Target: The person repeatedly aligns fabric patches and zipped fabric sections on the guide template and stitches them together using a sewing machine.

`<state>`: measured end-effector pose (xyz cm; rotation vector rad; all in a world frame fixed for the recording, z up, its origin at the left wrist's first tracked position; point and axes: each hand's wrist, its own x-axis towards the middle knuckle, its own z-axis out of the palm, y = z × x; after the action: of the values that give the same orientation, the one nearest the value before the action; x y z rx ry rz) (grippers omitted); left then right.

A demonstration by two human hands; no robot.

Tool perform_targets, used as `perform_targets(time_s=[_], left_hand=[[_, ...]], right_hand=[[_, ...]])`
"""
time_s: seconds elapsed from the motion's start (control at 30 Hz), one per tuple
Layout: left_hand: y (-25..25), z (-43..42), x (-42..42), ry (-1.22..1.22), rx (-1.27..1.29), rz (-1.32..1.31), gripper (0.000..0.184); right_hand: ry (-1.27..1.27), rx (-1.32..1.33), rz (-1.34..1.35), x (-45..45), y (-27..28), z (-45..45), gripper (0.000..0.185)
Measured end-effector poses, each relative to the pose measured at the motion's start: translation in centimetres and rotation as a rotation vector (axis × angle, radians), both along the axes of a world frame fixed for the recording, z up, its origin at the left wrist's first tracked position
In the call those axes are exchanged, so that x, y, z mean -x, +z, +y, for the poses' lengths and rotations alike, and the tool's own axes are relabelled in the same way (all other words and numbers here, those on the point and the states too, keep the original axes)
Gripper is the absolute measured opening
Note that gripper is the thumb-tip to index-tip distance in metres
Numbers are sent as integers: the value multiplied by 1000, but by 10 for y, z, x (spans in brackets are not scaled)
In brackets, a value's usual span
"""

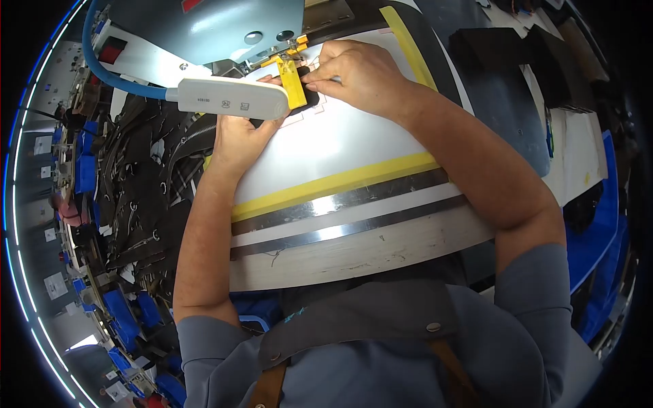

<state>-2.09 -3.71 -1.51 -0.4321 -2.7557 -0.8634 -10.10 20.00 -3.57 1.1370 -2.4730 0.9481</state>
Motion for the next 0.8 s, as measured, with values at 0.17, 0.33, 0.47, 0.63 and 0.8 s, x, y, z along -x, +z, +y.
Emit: perform_targets(time_s=[0.17, 0.33, 0.47, 0.63, 0.8], left_hand=[[4, -5, 4, -120, -43, -3, 33], [-1, -2, 4, -75, -17, 25, 32], [-7, -10, 8, -82, -7, 11, 36], [-10, -14, 9, -120, -14, 35, 42], [-10, -12, 8, -87, -11, 27, 41]], right_hand=[[-16, -45, 14, -3, 2, -1, 18], [-28, -31, 4, -2, 2, -1, 18], [-6, -29, -7, -3, 1, 2, 19], [59, -10, -8, 2, 1, 11, 20], [66, 5, -18, 4, -1, 13, 30]])
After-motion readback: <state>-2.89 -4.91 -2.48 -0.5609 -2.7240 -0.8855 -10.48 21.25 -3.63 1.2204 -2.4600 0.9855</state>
